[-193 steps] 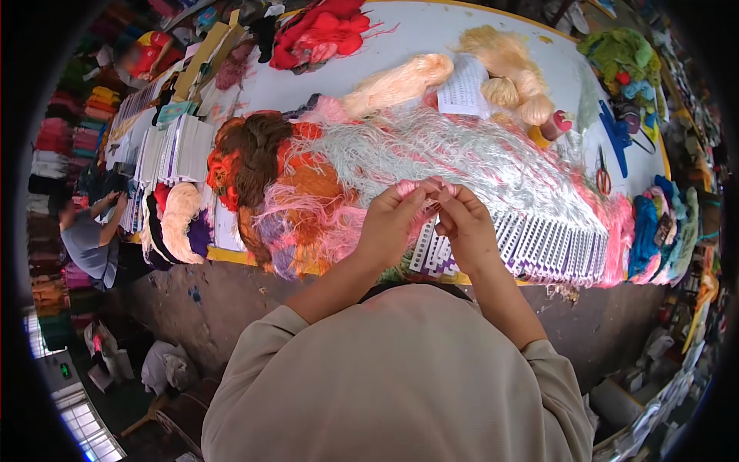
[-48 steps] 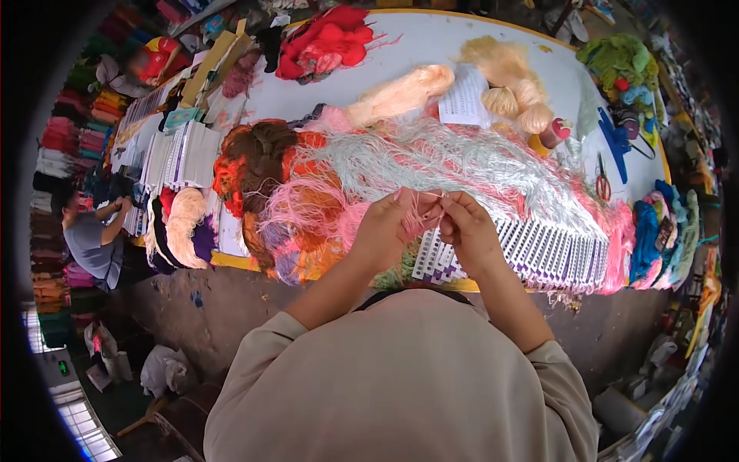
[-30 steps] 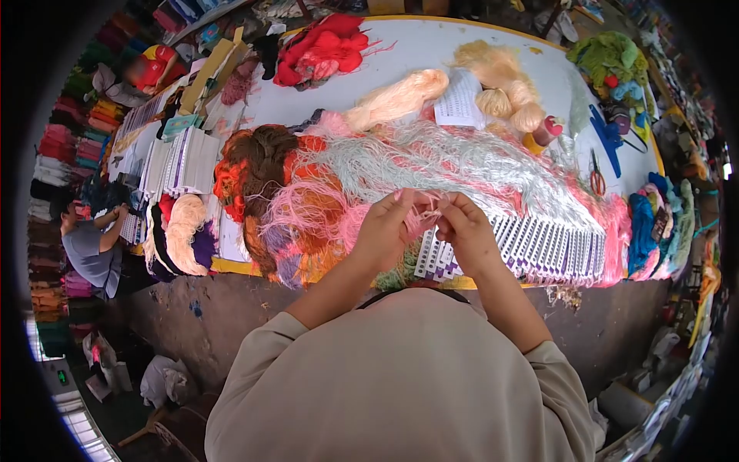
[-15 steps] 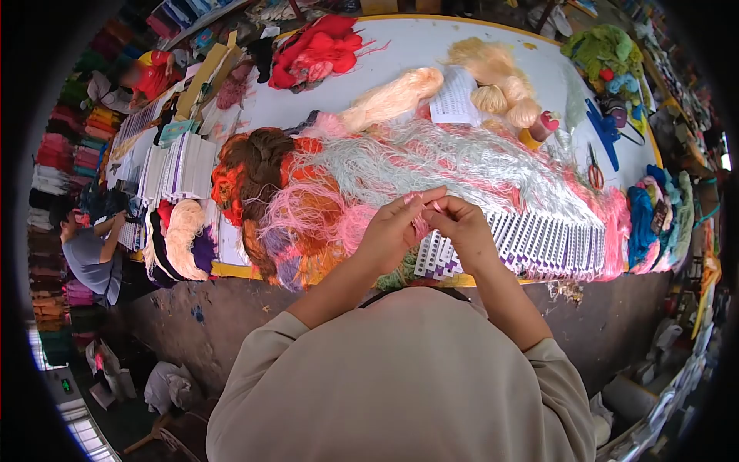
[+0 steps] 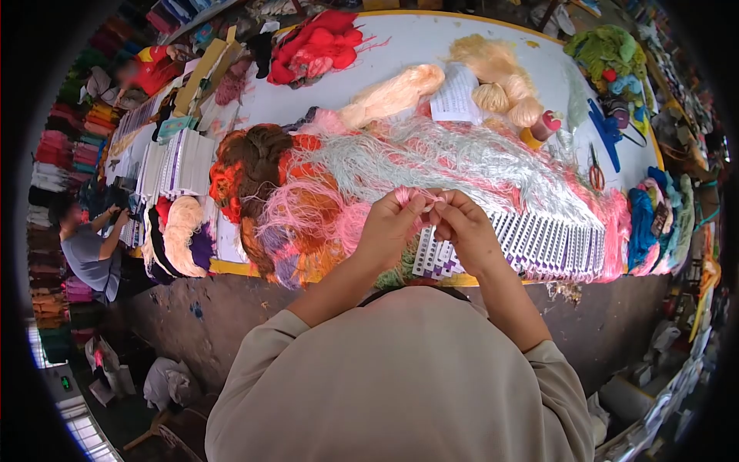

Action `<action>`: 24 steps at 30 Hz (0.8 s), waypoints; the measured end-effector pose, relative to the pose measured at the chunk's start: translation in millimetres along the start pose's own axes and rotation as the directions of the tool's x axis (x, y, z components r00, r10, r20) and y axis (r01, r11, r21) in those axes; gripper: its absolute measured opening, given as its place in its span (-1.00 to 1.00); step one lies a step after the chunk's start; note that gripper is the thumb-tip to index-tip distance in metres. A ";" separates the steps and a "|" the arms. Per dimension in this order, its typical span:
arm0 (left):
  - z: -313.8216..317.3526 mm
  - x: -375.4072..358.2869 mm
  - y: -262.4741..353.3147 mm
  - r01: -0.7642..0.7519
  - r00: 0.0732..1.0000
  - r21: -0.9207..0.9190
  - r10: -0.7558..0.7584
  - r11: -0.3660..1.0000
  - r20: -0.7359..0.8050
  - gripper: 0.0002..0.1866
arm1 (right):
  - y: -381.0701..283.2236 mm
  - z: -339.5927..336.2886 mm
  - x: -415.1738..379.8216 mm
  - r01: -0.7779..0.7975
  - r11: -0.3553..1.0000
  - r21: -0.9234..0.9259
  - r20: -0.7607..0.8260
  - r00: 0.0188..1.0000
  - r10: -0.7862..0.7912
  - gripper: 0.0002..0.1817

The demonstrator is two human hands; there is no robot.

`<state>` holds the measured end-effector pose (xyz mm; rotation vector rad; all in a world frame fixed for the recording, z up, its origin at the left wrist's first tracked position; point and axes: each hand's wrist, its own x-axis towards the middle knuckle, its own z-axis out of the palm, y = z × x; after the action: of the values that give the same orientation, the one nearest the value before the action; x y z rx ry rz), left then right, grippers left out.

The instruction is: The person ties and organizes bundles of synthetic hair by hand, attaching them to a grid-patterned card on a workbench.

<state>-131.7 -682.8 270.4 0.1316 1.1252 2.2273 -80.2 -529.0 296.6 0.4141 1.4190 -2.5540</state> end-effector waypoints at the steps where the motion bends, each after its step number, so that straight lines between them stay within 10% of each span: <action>1: 0.9 1.0 1.4 0.027 0.999 0.018 -0.026 0.999 -0.034 -0.71 | -2.8 0.2 -2.3 -0.004 1.000 0.001 -0.002 1.000 0.004 -0.85; 4: 0.4 0.9 22.0 0.072 0.990 0.012 -0.070 0.997 -0.119 -0.68 | -5.7 -8.2 -10.0 -0.050 0.963 -0.264 0.022 0.998 0.057 -0.85; 8: -81.6 -10.5 58.9 0.085 0.975 -0.246 -0.132 0.965 -0.180 -0.75 | -7.8 -103.4 -5.9 0.272 0.744 -0.610 -0.216 0.847 -0.486 -0.79; 10: -137.7 -23.5 80.9 0.027 0.930 -0.409 -0.174 0.912 -0.325 -0.82 | -27.4 -150.8 -18.1 0.326 0.804 -0.497 -0.410 0.728 -0.549 -0.71; 12: -194.5 -42.5 105.4 -0.071 0.882 -0.397 -0.129 0.915 -0.454 -0.90 | -38.7 -243.1 -38.9 0.336 0.942 -0.024 -0.490 0.817 -0.304 -0.73; 15: -300.4 -81.0 145.8 -0.124 0.812 -0.245 -0.043 0.961 -0.582 -0.96 | -52.0 -389.8 -78.4 0.378 0.905 0.196 -0.404 0.872 -0.277 -0.93; 18: -397.0 -127.3 194.8 -0.271 0.613 -0.214 -0.004 0.938 -0.790 -0.87 | -99.9 -448.9 -123.0 0.276 0.946 -0.172 -0.818 0.495 -0.293 -0.78; 20: -414.2 -151.4 221.6 -0.310 0.496 -0.113 0.059 0.944 -0.867 -0.87 | -128.5 -561.1 -168.6 0.255 0.913 -0.319 -0.804 0.437 -0.403 -0.79; 22: -426.7 -160.2 230.7 -0.329 0.407 0.008 0.150 0.944 -0.901 -0.86 | -152.7 -519.0 -169.0 -0.041 0.833 -0.552 -0.823 -0.131 -0.552 -0.85; 23: -393.0 -144.1 220.4 -0.332 0.514 0.048 0.223 0.942 -0.828 -0.87 | -145.1 -550.3 -177.3 -0.056 0.691 -0.721 -0.693 0.059 -0.718 -0.85; 24: -354.4 -123.3 195.8 -0.340 0.611 0.084 0.288 0.937 -0.738 -0.82 | -127.7 -585.2 -168.3 -0.410 0.188 -0.892 -0.315 0.267 -0.911 -0.84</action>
<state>-255.5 -1084.1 217.7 -0.7492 1.5272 2.7269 128.0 41.1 160.2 1.5683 3.4573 -0.4858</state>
